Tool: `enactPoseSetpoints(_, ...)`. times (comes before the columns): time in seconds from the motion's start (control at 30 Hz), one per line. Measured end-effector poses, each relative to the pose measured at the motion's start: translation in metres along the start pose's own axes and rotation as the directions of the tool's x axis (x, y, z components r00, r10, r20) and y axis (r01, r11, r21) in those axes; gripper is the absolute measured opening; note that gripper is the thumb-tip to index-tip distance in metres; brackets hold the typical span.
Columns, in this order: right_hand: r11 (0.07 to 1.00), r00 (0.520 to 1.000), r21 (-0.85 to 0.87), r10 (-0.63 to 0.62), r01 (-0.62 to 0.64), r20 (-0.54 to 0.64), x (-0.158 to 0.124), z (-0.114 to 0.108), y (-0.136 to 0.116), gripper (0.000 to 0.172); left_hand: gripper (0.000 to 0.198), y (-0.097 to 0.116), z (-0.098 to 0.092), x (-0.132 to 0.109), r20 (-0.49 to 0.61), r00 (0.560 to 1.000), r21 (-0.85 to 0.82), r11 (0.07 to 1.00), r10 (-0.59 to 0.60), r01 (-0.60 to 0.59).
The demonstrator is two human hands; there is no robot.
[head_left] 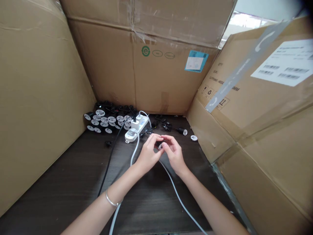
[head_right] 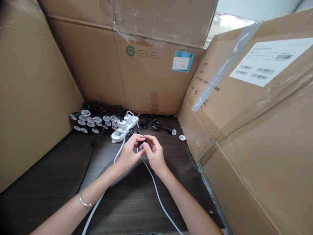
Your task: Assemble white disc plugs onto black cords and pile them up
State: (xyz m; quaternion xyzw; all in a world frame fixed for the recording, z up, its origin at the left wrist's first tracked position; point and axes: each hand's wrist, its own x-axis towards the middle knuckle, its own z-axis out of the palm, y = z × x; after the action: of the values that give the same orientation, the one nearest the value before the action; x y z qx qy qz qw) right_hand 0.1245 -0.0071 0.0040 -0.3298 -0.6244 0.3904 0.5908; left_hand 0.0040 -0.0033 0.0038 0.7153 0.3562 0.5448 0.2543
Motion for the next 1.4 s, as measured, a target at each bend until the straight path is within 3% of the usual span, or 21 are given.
enactPoseSetpoints(0.2, 1.000, 0.999, 0.018, -0.008, 0.009, -0.039, 0.001, -0.001, 0.000, 0.019, 0.020, 0.005, -0.002, -0.001, 0.046, 0.999, -0.061, 0.998, -0.011, 0.014)
enactPoseSetpoints(0.4, 0.999, 0.997, 0.021, 0.033, -0.032, -0.067, 0.004, -0.004, 0.002, 0.018, 0.016, 0.003, 0.000, -0.001, 0.063, 0.990, -0.245, 0.960, -0.127, 0.139)
enactPoseSetpoints(0.53, 0.995, 0.993, 0.059, 0.090, -0.085, -0.081, 0.006, -0.005, 0.000, 0.020, 0.019, 0.003, 0.002, -0.001, 0.077, 0.982, -0.249, 0.951, -0.171, 0.185)
enactPoseSetpoints(0.83, 0.950, 0.968, 0.190, 0.248, -0.250, 0.034, 0.002, -0.003, -0.001, 0.035, 0.026, 0.005, 0.000, 0.001, 0.084, 0.958, -0.359, 0.889, -0.273, 0.284)
enactPoseSetpoints(1.1, 0.982, 0.986, 0.094, 0.164, -0.164, 0.017, 0.002, -0.002, -0.003, 0.030, 0.026, 0.007, 0.000, 0.001, 0.102, 0.952, -0.381, 0.872, -0.289, 0.306)
enactPoseSetpoints(1.4, 0.993, 0.993, 0.028, 0.117, -0.116, -0.025, 0.001, -0.001, -0.008, 0.027, 0.025, 0.011, 0.001, 0.002, 0.147, 0.940, -0.529, 0.778, -0.308, 0.338)
